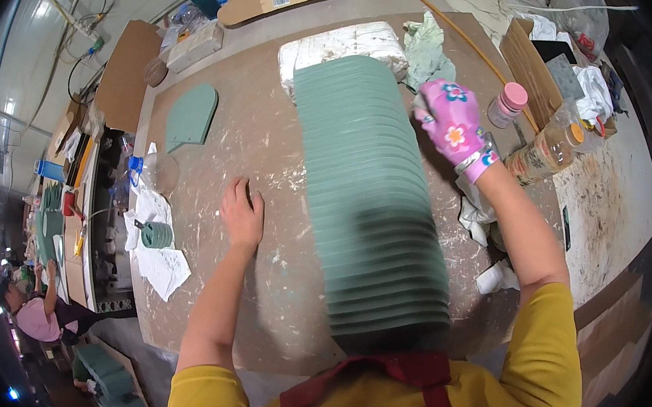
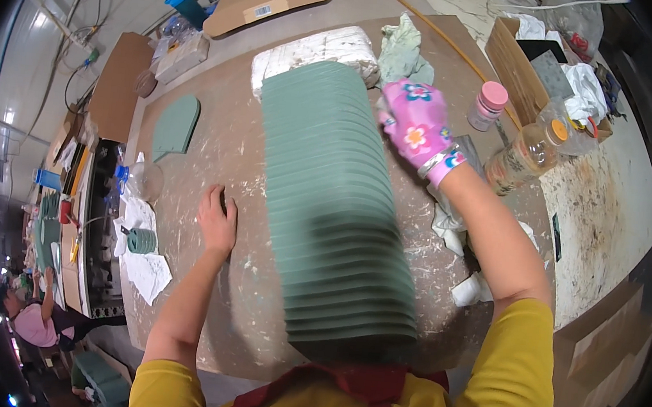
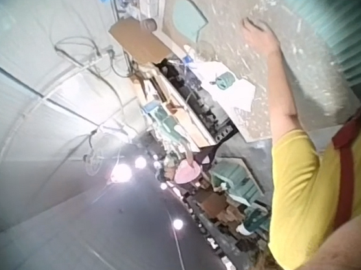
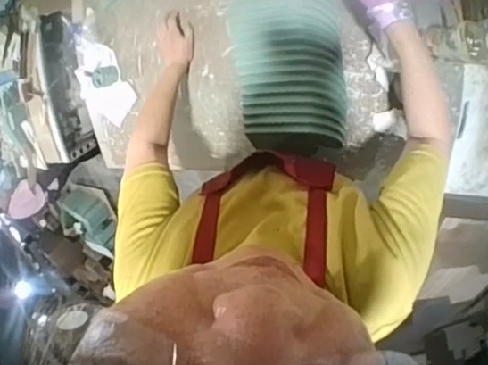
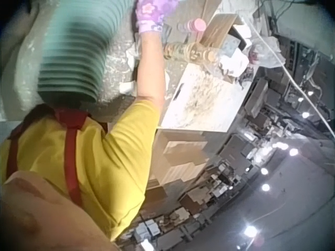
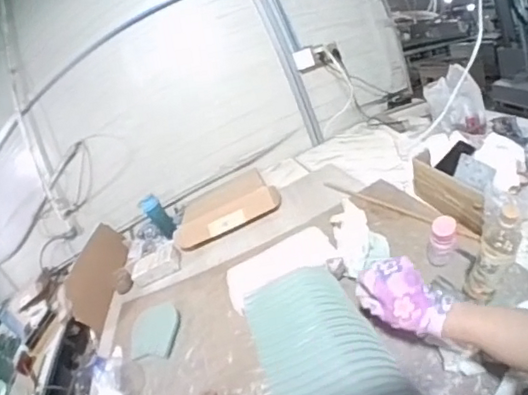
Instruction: The person wipes a stack of green curved components with a cloth and liquid from a bottle, then handles a small block.
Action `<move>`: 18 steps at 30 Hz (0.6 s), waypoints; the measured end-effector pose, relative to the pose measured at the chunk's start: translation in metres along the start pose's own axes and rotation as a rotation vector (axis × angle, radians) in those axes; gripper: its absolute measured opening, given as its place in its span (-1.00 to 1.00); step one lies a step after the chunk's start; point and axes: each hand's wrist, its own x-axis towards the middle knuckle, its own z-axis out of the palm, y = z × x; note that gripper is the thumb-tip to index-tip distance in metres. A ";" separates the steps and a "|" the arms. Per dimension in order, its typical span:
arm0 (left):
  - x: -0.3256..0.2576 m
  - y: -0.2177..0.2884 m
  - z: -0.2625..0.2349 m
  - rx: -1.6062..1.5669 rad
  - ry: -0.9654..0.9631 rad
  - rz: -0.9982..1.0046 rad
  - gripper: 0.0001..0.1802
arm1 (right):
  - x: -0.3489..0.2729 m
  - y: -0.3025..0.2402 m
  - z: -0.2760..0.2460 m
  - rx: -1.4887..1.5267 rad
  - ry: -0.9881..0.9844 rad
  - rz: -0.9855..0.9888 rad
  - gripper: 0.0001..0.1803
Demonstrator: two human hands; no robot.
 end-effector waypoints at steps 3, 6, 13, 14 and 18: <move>0.001 0.008 -0.002 0.017 -0.009 -0.001 -0.55 | 0.001 -0.004 0.003 -0.049 0.264 0.003 -0.74; 0.000 0.006 -0.003 0.033 -0.013 0.008 -0.56 | 0.039 -0.026 0.033 0.091 0.296 -0.053 -0.75; -0.003 0.003 -0.001 -0.005 -0.023 0.000 -0.56 | 0.082 -0.006 0.078 1.132 0.014 0.062 -0.81; -0.003 0.004 -0.006 0.001 -0.024 -0.006 -0.56 | 0.084 -0.004 0.065 0.788 0.113 0.337 -0.79; 0.000 0.008 -0.003 0.021 -0.008 0.020 -0.57 | 0.072 0.002 0.041 -0.013 0.147 0.067 -0.84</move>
